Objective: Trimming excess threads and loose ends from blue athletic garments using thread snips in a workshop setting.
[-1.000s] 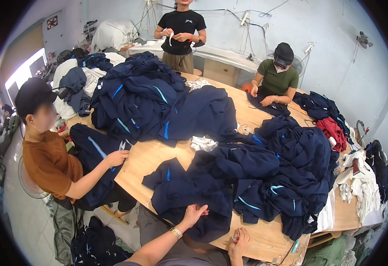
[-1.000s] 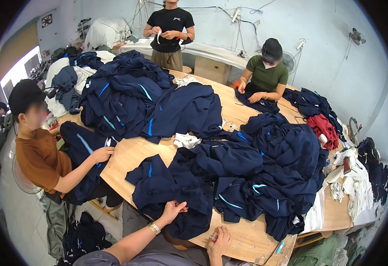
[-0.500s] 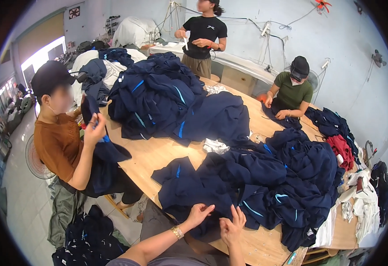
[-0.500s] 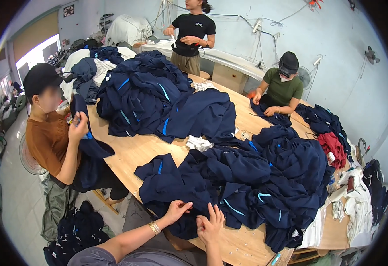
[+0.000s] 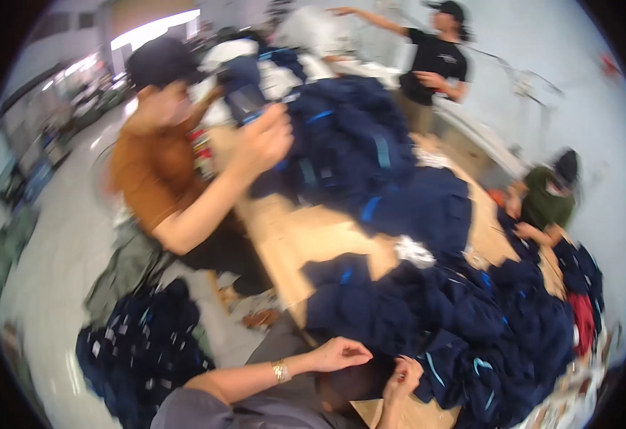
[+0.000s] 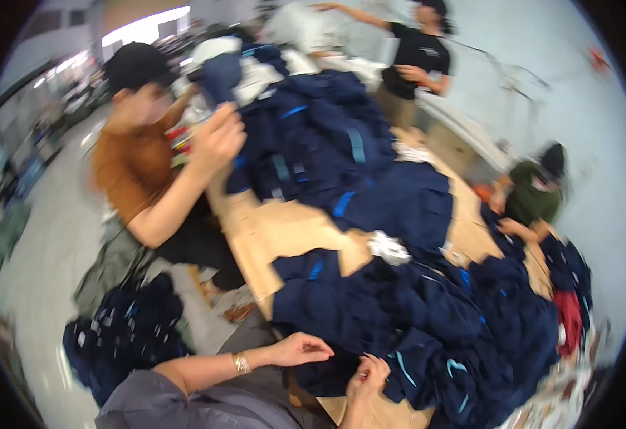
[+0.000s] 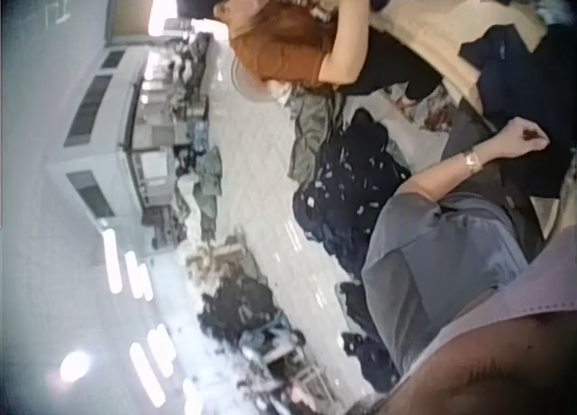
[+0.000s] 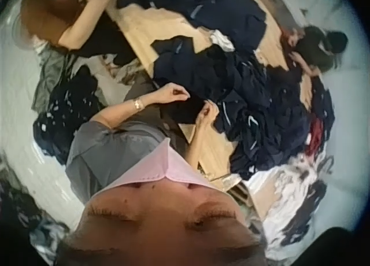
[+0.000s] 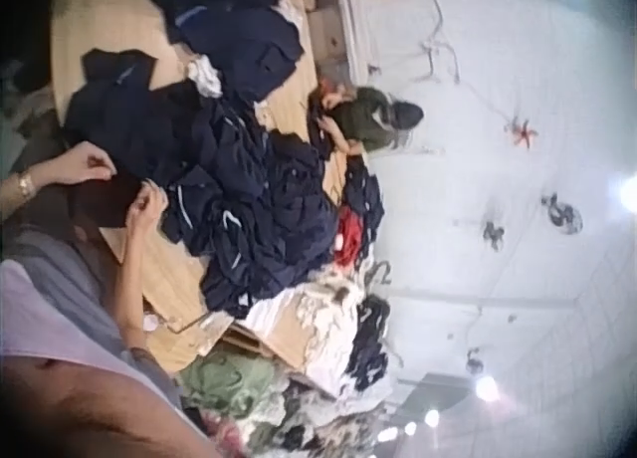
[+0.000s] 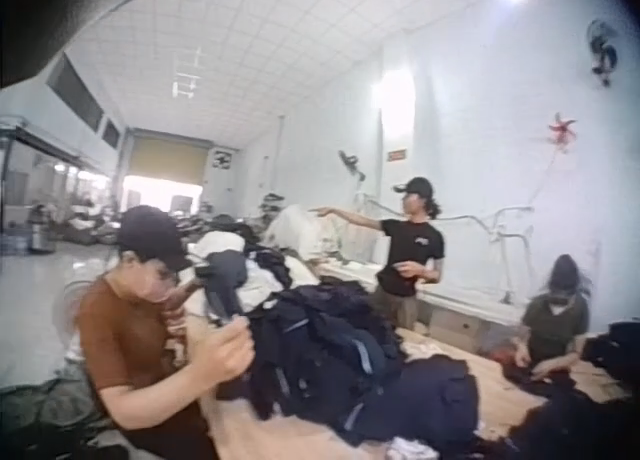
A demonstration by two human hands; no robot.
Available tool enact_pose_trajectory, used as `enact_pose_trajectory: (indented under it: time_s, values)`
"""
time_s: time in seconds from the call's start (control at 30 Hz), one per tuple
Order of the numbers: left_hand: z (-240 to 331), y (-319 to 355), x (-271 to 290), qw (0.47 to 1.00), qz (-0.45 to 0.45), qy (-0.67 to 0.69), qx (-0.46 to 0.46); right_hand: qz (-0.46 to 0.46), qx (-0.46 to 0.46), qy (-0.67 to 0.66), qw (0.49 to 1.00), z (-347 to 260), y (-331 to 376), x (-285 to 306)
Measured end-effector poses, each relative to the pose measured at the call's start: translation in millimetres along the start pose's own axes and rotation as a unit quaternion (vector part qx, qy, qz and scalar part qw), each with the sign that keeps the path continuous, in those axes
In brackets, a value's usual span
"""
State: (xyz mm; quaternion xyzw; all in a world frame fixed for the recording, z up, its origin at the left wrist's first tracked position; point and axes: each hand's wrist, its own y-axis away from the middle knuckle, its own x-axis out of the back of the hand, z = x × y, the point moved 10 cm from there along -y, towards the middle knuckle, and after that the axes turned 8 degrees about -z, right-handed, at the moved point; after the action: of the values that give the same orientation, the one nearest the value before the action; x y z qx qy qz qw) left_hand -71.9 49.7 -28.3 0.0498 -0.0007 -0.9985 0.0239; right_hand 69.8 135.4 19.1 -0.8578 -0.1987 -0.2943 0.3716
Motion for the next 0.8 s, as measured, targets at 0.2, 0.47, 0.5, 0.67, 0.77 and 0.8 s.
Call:
enact_pose_trajectory:
  time_s: [0.2,0.47,0.5,0.67,0.77,0.8]
  values:
    - [-38,110,146,0.948,0.316,0.027,0.03,-0.026,-0.133,-0.09,0.987,56,16,-18]
    - [-207,562,154,0.543,0.496,-0.165,0.658,-0.111,-0.129,-0.07,0.983,49,10,-47]
    - [-199,565,139,0.516,0.461,-0.077,0.718,-0.101,-0.136,-0.035,0.985,57,11,-43]
    - [-283,595,70,0.531,0.135,0.053,0.835,-0.09,-0.129,-0.03,0.987,53,14,-22]
    - [-368,584,15,0.629,0.106,0.254,0.727,-0.106,-0.1,-0.018,0.989,46,10,-39]
    - [-314,476,101,0.663,0.053,-0.156,0.73,-0.115,-0.065,0.011,0.991,43,14,-36]
